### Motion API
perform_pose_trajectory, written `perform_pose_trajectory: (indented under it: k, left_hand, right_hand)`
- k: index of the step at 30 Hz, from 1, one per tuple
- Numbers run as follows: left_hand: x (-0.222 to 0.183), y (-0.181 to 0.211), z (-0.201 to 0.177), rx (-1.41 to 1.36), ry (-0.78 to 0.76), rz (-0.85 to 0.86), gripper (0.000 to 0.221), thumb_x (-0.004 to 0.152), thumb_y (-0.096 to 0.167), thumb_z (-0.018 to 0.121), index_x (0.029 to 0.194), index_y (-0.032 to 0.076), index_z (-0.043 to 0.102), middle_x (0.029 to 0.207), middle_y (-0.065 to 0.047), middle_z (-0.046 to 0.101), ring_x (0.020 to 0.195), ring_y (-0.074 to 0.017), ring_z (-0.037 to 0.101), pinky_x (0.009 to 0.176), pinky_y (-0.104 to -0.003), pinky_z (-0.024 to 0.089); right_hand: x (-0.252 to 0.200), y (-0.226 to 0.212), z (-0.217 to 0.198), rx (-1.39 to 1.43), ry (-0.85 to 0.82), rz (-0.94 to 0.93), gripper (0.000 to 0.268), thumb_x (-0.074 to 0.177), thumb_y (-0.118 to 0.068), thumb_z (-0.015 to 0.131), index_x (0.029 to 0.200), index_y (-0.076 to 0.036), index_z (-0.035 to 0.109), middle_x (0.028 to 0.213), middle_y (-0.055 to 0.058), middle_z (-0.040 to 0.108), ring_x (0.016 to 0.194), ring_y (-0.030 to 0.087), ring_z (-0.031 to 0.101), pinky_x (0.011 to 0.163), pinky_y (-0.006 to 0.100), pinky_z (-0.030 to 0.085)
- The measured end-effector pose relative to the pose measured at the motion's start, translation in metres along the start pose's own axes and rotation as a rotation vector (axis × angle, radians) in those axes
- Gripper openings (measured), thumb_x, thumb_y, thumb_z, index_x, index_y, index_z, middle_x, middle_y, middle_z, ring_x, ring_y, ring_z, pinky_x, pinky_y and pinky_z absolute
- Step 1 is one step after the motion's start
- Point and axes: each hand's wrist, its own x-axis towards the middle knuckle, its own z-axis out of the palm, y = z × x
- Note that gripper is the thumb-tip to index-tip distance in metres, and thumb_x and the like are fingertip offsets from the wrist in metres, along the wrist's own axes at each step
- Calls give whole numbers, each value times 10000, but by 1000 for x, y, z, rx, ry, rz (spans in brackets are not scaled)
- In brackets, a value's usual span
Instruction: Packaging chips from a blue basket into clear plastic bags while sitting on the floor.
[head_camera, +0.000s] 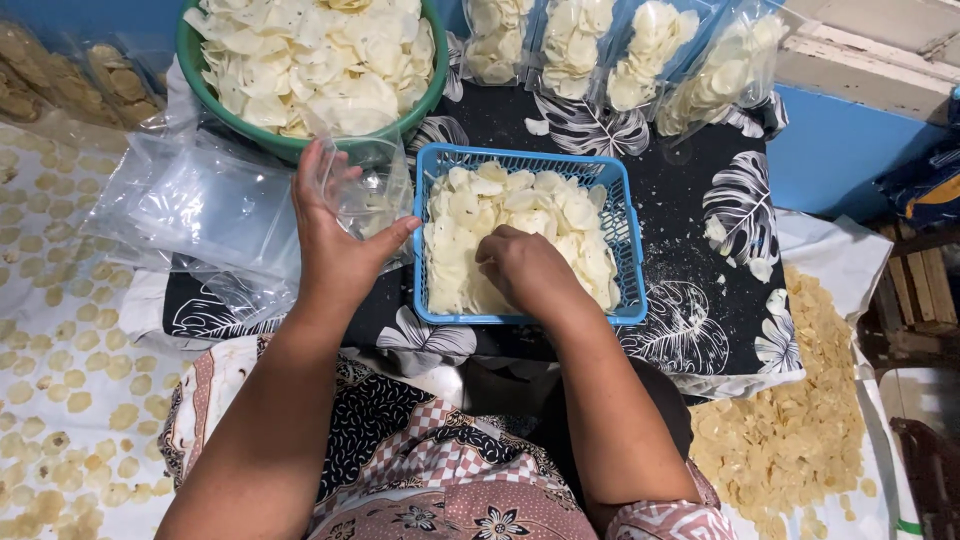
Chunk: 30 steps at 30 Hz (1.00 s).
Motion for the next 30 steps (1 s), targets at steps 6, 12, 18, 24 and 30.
perform_pose_trajectory:
  k: [6, 12, 18, 24, 30]
  left_hand:
    - [-2, -1, 2, -38, 12, 40, 1190, 723, 139, 1034, 1596, 114, 225, 1457, -233, 395, 1252, -424, 567, 1143, -552, 425]
    - [1, 15, 8, 46, -28, -75, 1125, 657, 180, 1024, 1541, 123, 330, 1340, -242, 592, 1209, -471, 626, 1058, -565, 487]
    - [2, 18, 12, 103, -40, 5, 1125, 627, 207, 1033, 1532, 77, 379, 1337, -241, 582, 1246, -460, 592, 1092, -529, 456]
    - [-2, 6, 11, 152, -40, 2, 1199, 560, 253, 1042, 1550, 110, 383, 1405, -208, 545, 1303, -427, 546, 1142, -509, 406]
    - [1, 4, 6, 112, -25, -10, 1172, 604, 258, 1046, 1555, 119, 375, 1414, -213, 540, 1327, -412, 544, 1151, -481, 421]
  right_hand:
    - [-5, -12, -26, 222, 292, 105, 134, 875, -101, 711, 991, -165, 690, 937, 38, 701, 897, 289, 747, 780, 414, 592]
    - [-13, -32, -58, 485, 667, 41, 129, 915, -52, 744, 1019, -125, 718, 933, 56, 746, 894, 251, 739, 860, 344, 574]
    - [-6, -83, -101, 545, 808, -310, 103, 955, 5, 748, 999, -85, 723, 990, 72, 728, 997, 289, 708, 935, 389, 537]
    - [25, -98, -96, 187, 765, -374, 252, 936, -26, 766, 1140, -174, 770, 1078, 46, 684, 1034, 303, 660, 926, 432, 481]
    - [6, -68, -89, 349, 723, -185, 223, 970, 24, 710, 1101, -139, 788, 976, 86, 685, 896, 294, 708, 866, 415, 545]
